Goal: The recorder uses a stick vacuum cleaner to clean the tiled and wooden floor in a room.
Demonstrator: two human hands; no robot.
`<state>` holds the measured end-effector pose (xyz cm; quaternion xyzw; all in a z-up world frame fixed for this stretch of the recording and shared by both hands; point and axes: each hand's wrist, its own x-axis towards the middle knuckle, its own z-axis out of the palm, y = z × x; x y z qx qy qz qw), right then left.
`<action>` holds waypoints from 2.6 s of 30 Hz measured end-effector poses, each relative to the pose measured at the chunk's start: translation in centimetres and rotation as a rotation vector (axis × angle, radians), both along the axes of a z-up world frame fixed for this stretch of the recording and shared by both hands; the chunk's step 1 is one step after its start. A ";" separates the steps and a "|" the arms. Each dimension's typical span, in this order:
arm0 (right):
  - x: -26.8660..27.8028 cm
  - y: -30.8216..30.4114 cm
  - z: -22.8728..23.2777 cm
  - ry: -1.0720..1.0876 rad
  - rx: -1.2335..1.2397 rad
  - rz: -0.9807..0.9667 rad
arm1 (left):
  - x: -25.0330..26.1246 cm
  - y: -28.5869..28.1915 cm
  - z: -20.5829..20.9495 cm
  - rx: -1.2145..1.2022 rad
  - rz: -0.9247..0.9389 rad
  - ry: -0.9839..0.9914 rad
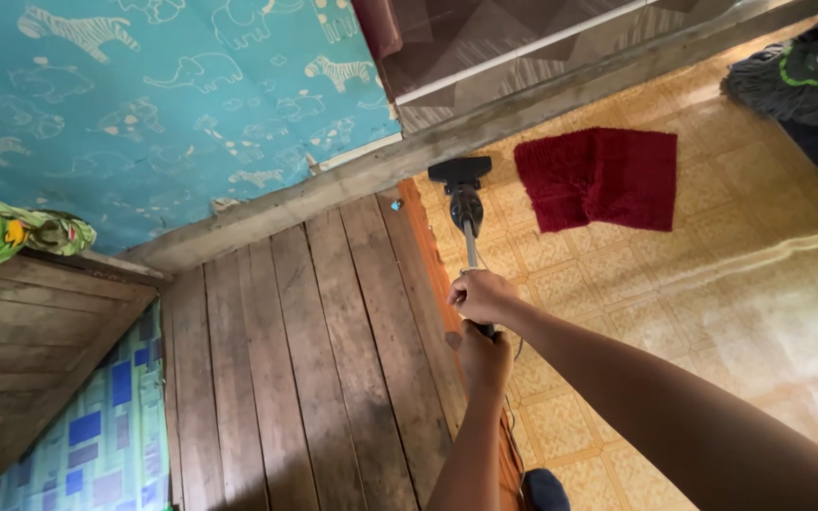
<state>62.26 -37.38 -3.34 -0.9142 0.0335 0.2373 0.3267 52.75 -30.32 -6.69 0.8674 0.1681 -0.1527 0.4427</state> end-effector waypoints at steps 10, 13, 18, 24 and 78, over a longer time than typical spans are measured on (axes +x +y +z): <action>-10.5 5.1 -2.5 0.036 -0.031 0.051 | -10.9 5.1 -1.1 0.030 0.019 -0.069; -13.8 6.4 -2.1 0.025 -0.056 0.042 | -14.2 6.7 -1.6 0.057 0.008 -0.067; -20.7 8.6 -5.1 -0.098 -0.006 0.073 | -20.9 10.0 -2.4 0.070 -0.025 -0.130; -29.1 13.7 -3.5 -0.150 0.075 0.007 | -28.9 16.0 -2.9 0.040 -0.063 -0.106; -84.7 23.9 2.4 0.162 -0.028 0.044 | -81.7 42.7 14.5 0.436 0.041 0.316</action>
